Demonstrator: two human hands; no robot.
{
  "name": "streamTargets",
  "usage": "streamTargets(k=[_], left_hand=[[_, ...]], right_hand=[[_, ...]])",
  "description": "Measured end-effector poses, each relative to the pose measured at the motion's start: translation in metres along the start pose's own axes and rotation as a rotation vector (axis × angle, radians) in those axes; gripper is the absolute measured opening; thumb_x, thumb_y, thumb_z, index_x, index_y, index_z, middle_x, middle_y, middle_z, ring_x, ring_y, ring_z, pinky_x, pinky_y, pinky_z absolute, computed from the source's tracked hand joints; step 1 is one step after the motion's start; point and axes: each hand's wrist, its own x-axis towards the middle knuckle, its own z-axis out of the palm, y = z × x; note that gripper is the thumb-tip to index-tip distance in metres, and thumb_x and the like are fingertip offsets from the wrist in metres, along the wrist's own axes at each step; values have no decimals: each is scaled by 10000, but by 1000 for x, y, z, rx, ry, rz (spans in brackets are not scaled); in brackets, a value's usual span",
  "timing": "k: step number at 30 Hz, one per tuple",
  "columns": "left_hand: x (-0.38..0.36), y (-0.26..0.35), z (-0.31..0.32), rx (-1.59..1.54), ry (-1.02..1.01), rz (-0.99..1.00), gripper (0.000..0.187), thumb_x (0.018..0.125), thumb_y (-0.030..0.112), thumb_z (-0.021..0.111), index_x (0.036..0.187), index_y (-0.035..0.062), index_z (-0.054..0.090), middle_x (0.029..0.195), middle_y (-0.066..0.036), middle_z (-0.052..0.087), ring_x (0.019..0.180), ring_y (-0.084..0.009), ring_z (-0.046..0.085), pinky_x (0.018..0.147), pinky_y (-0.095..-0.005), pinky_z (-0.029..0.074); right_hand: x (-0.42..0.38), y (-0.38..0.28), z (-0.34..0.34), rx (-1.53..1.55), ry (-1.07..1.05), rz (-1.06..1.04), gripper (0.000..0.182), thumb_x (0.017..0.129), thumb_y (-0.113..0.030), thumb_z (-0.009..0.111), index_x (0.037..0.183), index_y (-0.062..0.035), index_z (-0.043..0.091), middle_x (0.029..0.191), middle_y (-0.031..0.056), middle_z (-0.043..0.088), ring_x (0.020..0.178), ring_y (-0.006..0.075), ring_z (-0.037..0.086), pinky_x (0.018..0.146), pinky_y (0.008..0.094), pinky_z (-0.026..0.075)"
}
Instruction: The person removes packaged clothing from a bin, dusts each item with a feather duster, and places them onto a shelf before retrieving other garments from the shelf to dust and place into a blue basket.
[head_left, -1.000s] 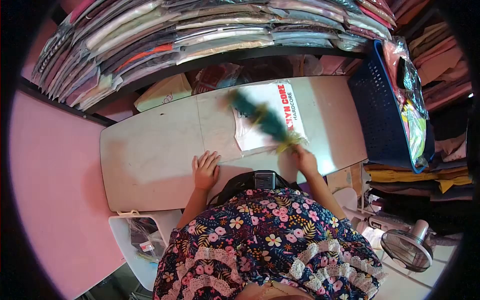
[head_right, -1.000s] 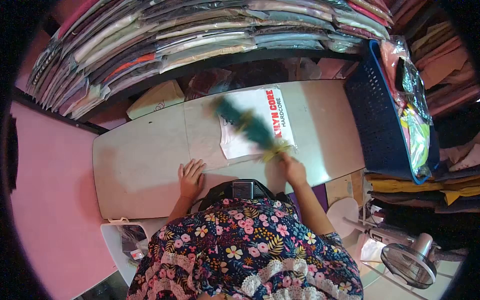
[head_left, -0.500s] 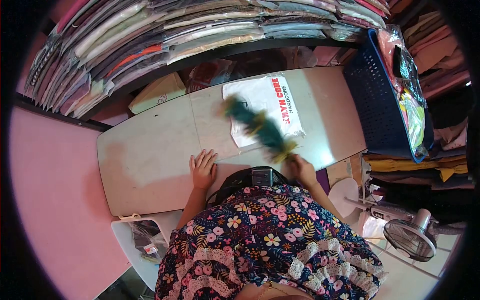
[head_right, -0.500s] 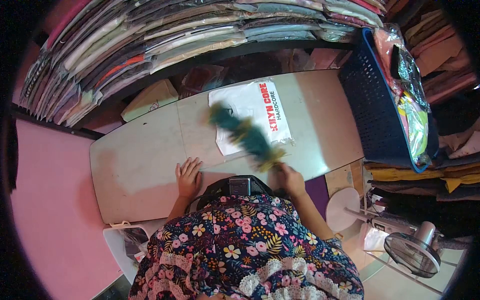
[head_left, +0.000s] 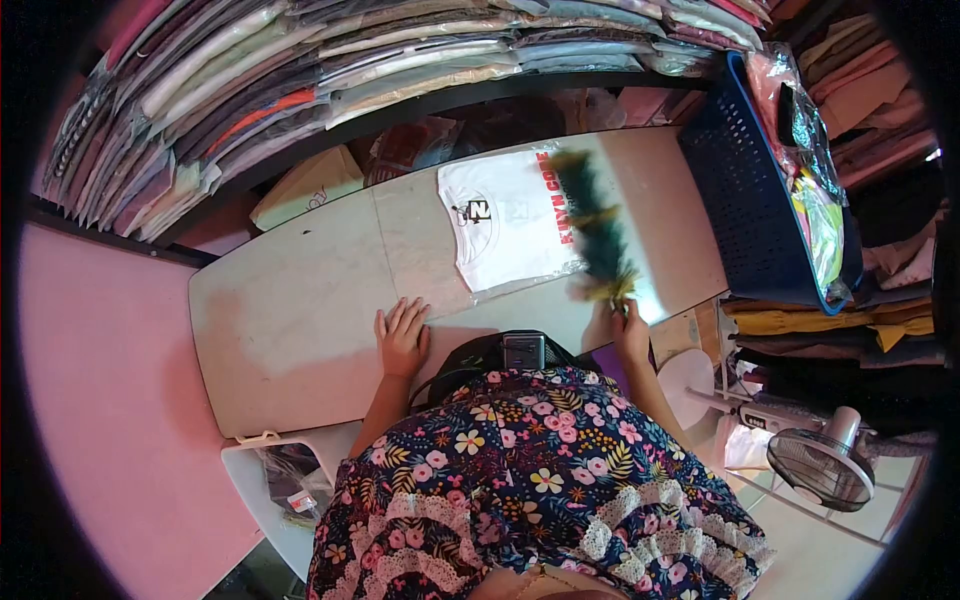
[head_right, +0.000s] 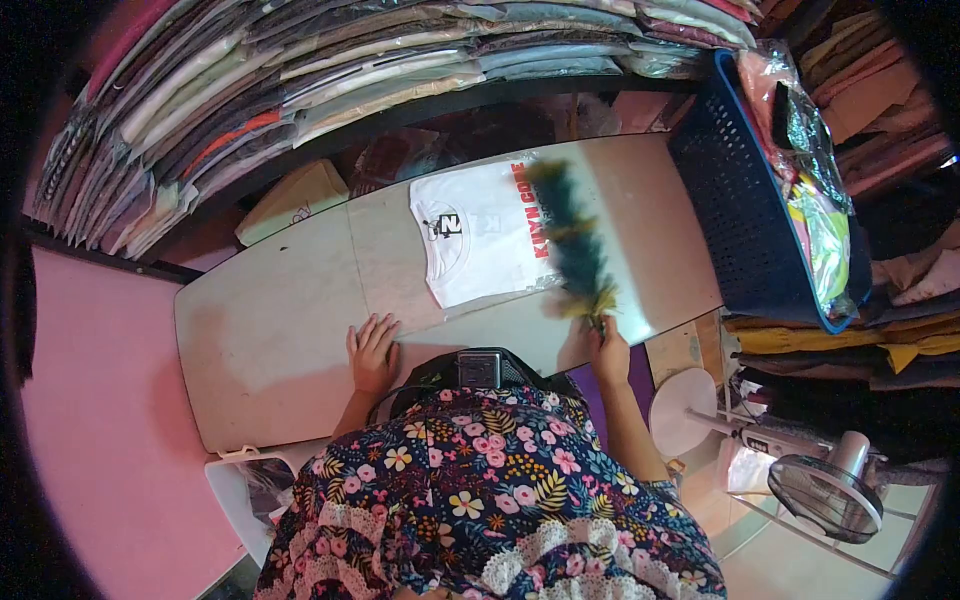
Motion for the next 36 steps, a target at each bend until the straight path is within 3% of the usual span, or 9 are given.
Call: streamTargets(k=[4, 7, 10, 14, 18, 20, 23, 30, 36], left_hand=[[-1, 2, -2, -8, -3, -21, 360, 831, 151, 574, 1192, 156, 580, 1292, -17, 529, 1273, -230, 408, 1077, -527, 165], [-2, 2, -1, -16, -4, -26, 354, 831, 157, 574, 1186, 155, 583, 1289, -17, 531, 1272, -231, 408, 1078, -524, 164], [-4, 1, -2, -18, 1, -28, 354, 830, 162, 576, 1184, 156, 585, 1287, -17, 532, 1270, -232, 410, 1079, -520, 161], [-5, 2, -4, -24, -3, -34, 365, 819, 157, 585, 1183, 159, 587, 1282, -17, 535, 1263, -232, 418, 1075, -524, 172], [-8, -1, 0, -12, 19, -42, 341, 815, 197, 590, 1155, 192, 608, 1261, 11, 551, 1256, -211, 423, 1070, -542, 194], [-9, -1, 1, -13, 31, -35, 339, 817, 197, 588, 1155, 196, 607, 1263, 12, 550, 1259, -210, 421, 1070, -540, 193], [-11, -5, 5, 6, 12, -45, 333, 820, 196, 584, 1152, 188, 607, 1252, 15, 557, 1258, -205, 421, 1071, -537, 195], [-8, -4, -7, -86, 19, 6, 450, 777, 136, 603, 1225, 144, 559, 1338, -128, 458, 1286, -308, 370, 1069, -549, 176], [-24, -3, 4, -39, 107, 36, 504, 747, 214, 646, 1240, 195, 546, 1451, -160, 313, 1349, -353, 261, 1062, -609, 130]], right_hand=[[7, -19, 5, 101, -51, 33, 249, 875, -117, 536, 1119, -79, 505, 847, 235, 633, 789, 422, 609, 664, 458, 485], [-7, -26, 17, 87, -397, -337, 289, 861, -172, 554, 1145, -138, 515, 919, 205, 634, 831, 400, 610, 684, 441, 494], [-7, -40, 19, -25, -394, -380, 301, 854, -200, 552, 1152, -171, 522, 942, 192, 632, 839, 395, 609, 698, 448, 499], [14, -37, 37, -11, -100, -43, 335, 861, -178, 525, 1176, -79, 469, 883, 244, 630, 783, 432, 605, 682, 512, 480], [15, -40, 43, 74, -42, -45, 339, 870, -129, 522, 1195, -60, 457, 907, 254, 625, 790, 447, 600, 666, 492, 482], [4, -37, 41, 106, -294, -353, 388, 850, -181, 547, 1222, -106, 466, 978, 227, 625, 813, 436, 598, 701, 497, 476], [-5, -68, 12, -103, -603, -531, 354, 853, -205, 550, 1195, -136, 489, 978, 196, 621, 801, 410, 605, 695, 482, 488], [23, -65, 38, -36, -177, -111, 321, 855, -150, 541, 1172, -104, 512, 943, 195, 639, 796, 405, 614, 676, 466, 499], [13, -78, 25, -22, -631, -714, 371, 839, -194, 568, 1198, -126, 503, 917, 191, 636, 773, 399, 614, 678, 474, 493]])
